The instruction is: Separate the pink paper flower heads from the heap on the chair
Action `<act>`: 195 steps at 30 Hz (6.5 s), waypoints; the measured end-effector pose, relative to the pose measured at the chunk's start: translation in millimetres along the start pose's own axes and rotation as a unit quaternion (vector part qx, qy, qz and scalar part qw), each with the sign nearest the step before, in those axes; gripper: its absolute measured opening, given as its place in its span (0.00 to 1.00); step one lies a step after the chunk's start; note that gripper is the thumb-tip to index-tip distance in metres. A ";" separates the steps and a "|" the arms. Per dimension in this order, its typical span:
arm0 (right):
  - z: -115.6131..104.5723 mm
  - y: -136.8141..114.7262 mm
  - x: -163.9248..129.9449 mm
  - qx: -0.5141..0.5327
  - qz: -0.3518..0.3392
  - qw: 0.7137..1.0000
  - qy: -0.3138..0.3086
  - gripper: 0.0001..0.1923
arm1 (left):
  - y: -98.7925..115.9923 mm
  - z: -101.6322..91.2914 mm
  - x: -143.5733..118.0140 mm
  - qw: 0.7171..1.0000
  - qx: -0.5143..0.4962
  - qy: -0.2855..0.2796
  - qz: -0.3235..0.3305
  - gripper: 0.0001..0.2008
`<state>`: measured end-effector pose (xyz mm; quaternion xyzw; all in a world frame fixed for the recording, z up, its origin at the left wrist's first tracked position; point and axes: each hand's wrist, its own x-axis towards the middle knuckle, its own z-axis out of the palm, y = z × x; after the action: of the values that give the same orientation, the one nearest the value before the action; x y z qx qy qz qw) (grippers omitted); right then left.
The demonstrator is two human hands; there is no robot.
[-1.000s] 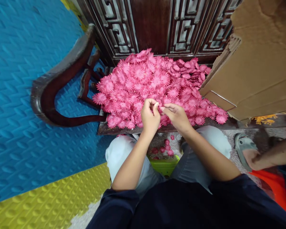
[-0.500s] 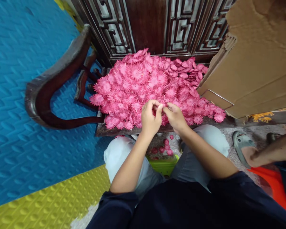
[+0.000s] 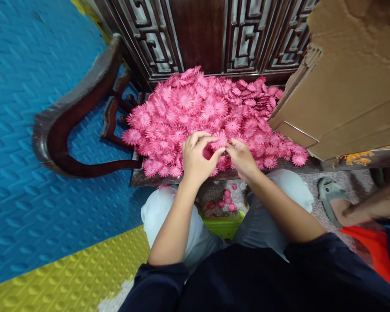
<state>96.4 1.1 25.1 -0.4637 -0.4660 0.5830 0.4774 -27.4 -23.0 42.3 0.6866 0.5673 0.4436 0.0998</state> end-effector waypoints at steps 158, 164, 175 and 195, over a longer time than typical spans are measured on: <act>-25.2 -41.9 -3.8 -0.367 -0.100 0.920 -0.097 0.17 | 3.2 13.1 4.2 0.995 0.050 0.084 -0.024 0.06; -45.2 -45.3 5.3 -0.382 -0.055 0.922 0.032 0.14 | -38.2 -22.7 20.4 0.941 -0.009 0.305 -0.147 0.05; -27.6 -28.2 1.4 -0.249 -0.019 0.968 -0.027 0.15 | -79.9 -34.3 22.9 0.896 -0.189 0.214 -0.341 0.08; -21.6 -20.3 1.3 -0.126 0.031 0.990 -0.063 0.12 | -5.3 -4.9 10.0 0.987 -0.136 -0.057 -0.065 0.06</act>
<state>120.1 6.7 42.0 -0.4966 -0.5503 0.5626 0.3662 -35.0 -14.3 46.7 0.6521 0.5388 0.4694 0.2532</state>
